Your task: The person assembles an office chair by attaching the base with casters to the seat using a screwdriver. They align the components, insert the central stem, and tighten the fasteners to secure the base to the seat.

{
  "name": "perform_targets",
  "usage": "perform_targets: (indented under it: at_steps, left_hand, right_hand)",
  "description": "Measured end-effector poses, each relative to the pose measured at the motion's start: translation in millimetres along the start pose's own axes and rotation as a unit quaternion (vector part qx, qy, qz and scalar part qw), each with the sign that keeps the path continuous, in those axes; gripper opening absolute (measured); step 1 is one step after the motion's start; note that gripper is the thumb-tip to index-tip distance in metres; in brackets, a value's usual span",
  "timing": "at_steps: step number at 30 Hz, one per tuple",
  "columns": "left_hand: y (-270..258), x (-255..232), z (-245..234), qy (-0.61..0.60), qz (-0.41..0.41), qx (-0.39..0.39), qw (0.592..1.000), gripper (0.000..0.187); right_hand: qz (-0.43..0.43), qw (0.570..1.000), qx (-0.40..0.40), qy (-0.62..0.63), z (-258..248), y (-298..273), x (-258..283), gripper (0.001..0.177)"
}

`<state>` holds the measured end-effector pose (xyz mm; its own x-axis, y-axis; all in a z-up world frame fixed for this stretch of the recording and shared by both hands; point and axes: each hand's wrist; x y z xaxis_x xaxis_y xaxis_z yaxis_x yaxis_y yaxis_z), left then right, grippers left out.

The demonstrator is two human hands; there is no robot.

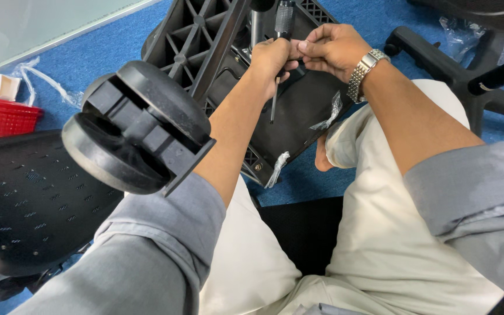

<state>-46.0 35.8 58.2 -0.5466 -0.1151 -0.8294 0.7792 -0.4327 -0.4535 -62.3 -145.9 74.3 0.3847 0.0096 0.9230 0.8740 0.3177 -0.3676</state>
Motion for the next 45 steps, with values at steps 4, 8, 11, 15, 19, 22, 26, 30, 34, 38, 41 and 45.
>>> perform_targets:
  at_steps: [4,8,11,15,19,22,26,30,34,38,41,45]
  left_hand:
    - [-4.2,-4.0,4.3,-0.003,-0.029,-0.013,1.0,0.009]
    - [-1.8,-6.7,6.9,-0.015,-0.048,-0.032,0.998,0.009]
    - [2.4,-9.1,13.9,-0.021,-0.046,-0.021,0.999,0.008]
    - [8.8,-12.2,38.3,-0.033,-0.044,-0.009,0.998,0.012]
    - [7.3,-4.8,87.3,-0.042,-0.048,0.046,0.997,0.012]
    - [0.0,5.2,125.7,-0.043,-0.056,0.097,0.993,0.013]
    - [-14.3,18.1,164.0,-0.088,-0.041,0.152,0.984,0.015]
    - [-30.7,22.0,194.7,-0.117,-0.046,0.153,0.98,0.013]
    - [-51.5,21.4,212.3,-0.137,-0.067,0.157,0.976,0.013]
    - [-71.1,7.5,225.1,-0.143,-0.081,0.159,0.974,0.021]
    - [-85.4,-4.6,230.8,-0.13,-0.057,0.174,0.975,0.024]
    - [-100.0,-12.4,233.8,-0.158,-0.057,0.185,0.968,0.022]
  right_hand:
    - [-0.029,0.995,-0.012,-0.093,-8.4,1.4,-4.1,0.02]
    - [-0.094,0.969,-0.101,-0.204,-28.8,-10.0,-2.8,0.017]
    - [-0.139,0.955,-0.166,-0.203,-57.2,-34.9,7.9,0.018]
    - [-0.104,0.918,-0.28,-0.259,-94.2,-89.0,27.3,0.015]
    - [-0.134,0.936,-0.308,-0.101,-101.0,-147.9,35.9,0.02]
    - [-0.142,0.926,-0.329,-0.117,-97.1,-194.2,42.1,0.019]
    - [-0.118,0.893,-0.4,-0.169,-108.2,-256.2,55.0,0.016]
    - [-0.111,0.842,-0.483,-0.214,-146.1,-304.7,67.7,0.016]
    - [-0.08,0.768,-0.547,-0.324,-192.9,-322.7,68.9,0.016]
    - [-0.036,0.742,-0.573,-0.345,-230.8,-317.1,65.0,0.016]
    - [-0.049,0.756,-0.565,-0.328,-241.3,-314.0,65.9,0.022]
    - [-0.082,0.65,-0.606,-0.451,-208.5,-320.9,71.3,0.028]
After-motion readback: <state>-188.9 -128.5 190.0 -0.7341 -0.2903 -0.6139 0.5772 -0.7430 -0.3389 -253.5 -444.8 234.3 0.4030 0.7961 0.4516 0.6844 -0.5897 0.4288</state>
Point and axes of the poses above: each hand's wrist, its own y-axis towards the middle knuckle, its own z-axis out of the palm, x = y × z, and after that the axes turned 13 degrees about x, right-handed
